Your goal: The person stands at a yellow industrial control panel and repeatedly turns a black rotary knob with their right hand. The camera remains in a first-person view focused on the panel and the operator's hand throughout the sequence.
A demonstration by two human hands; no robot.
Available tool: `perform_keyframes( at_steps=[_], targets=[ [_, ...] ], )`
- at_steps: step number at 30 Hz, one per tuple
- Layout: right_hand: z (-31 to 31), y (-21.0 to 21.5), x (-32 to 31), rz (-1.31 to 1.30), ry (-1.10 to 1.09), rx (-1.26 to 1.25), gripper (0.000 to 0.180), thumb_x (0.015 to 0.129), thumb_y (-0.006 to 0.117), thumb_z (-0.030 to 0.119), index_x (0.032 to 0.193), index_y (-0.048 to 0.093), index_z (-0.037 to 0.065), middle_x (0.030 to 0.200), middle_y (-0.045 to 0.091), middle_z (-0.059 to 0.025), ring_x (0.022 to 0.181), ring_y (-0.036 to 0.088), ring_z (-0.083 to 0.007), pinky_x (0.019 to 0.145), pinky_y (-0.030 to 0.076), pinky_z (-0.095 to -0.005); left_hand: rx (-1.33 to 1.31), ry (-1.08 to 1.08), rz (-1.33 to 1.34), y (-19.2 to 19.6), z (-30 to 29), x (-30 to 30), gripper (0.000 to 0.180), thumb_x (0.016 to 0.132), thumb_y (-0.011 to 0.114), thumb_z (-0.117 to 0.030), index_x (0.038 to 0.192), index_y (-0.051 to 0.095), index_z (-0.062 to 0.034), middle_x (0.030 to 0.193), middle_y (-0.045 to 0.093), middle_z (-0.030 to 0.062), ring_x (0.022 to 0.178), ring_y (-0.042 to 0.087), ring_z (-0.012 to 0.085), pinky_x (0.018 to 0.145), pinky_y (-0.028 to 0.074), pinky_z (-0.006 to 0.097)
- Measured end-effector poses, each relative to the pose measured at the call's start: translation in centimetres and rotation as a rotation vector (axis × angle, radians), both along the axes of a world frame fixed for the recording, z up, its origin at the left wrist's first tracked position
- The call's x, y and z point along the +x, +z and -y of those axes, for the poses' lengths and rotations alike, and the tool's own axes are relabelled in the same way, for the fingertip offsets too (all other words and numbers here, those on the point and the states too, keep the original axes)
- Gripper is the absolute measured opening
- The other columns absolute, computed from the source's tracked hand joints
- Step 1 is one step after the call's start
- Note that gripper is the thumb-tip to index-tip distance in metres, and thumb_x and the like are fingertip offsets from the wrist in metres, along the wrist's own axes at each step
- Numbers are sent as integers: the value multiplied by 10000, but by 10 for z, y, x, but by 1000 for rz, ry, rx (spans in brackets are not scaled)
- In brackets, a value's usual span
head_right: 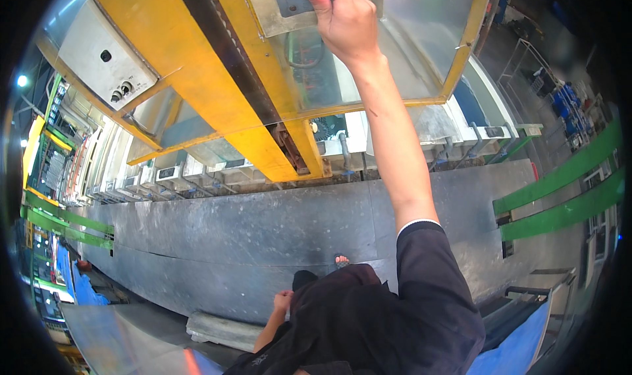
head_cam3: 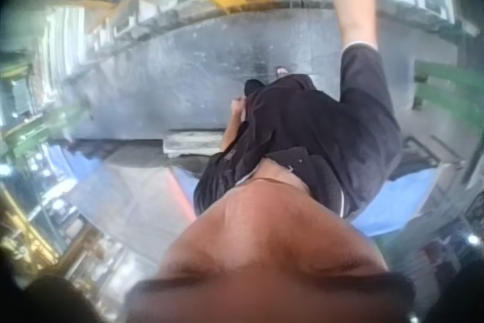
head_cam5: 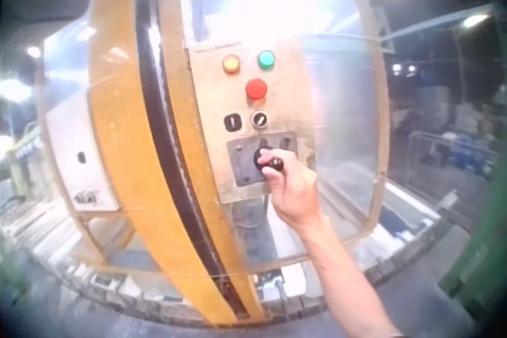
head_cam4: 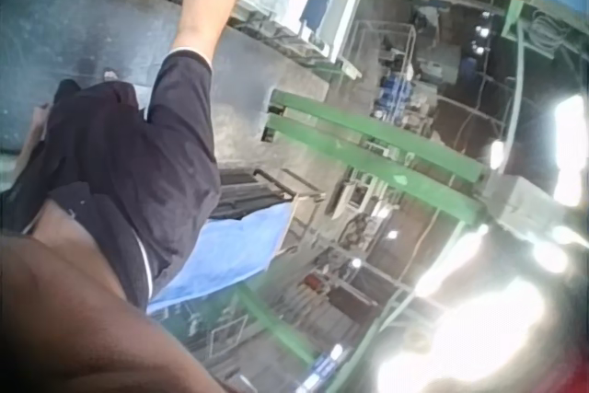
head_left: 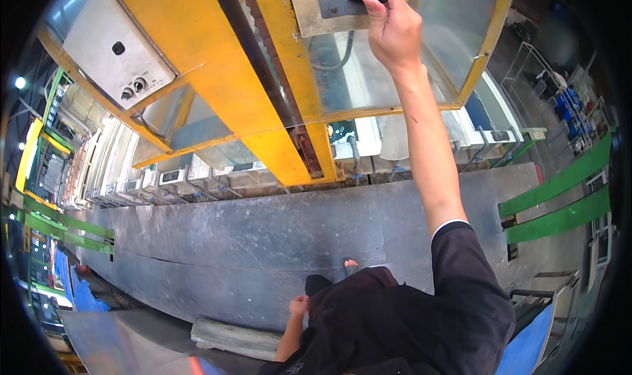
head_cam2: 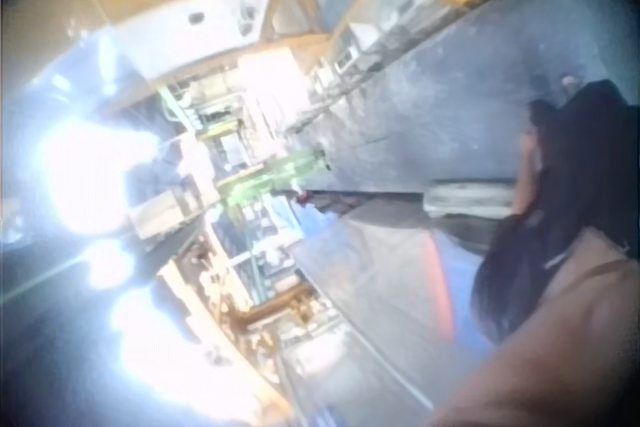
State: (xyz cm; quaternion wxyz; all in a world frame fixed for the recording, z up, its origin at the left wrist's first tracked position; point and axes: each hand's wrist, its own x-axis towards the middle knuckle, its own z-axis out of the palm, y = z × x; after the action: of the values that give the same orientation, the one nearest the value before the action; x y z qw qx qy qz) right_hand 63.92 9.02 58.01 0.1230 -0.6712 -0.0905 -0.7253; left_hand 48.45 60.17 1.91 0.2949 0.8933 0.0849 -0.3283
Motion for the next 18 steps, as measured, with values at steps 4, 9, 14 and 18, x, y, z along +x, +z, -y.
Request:
perform_keyframes(
  at_steps=[4, 9, 14, 18],
  targets=[
    [0, 2, 0, 28, -8, -12, 109, 854, 531, 128, 901, 566, 36, 849, 633, -126, 729, 623, -270, 642, 491, -318, 41, -57, 62, -25, -12, 0, 232, 745, 624, -270, 889, 670, -93, 763, 664, 67, 709, 637, 177, 667, 492, 307],
    [0, 3, 1, 50, -29, 1, 101, 849, 535, 128, 880, 566, 37, 817, 628, -124, 710, 619, -279, 628, 489, -324, 9, -50, 6, 6, 3, 4, 222, 752, 616, -260, 887, 670, -93, 771, 666, 62, 717, 639, 172, 668, 493, 303],
    [-7, 8, -5, 14, -17, 33, 100, 849, 537, 137, 857, 564, 42, 776, 618, -125, 690, 616, -280, 604, 481, -329, 20, -54, 3, 4, -1, 4, 219, 749, 614, -249, 889, 670, -89, 778, 668, 58, 718, 641, 164, 670, 497, 297],
    [-5, 8, -4, 30, -24, 20, 102, 853, 534, 144, 861, 554, 44, 760, 617, -122, 682, 616, -280, 595, 478, -329, 34, -63, -2, 3, -1, 7, 230, 745, 617, -258, 889, 671, -88, 781, 668, 65, 720, 642, 168, 681, 498, 297]
  ],
)
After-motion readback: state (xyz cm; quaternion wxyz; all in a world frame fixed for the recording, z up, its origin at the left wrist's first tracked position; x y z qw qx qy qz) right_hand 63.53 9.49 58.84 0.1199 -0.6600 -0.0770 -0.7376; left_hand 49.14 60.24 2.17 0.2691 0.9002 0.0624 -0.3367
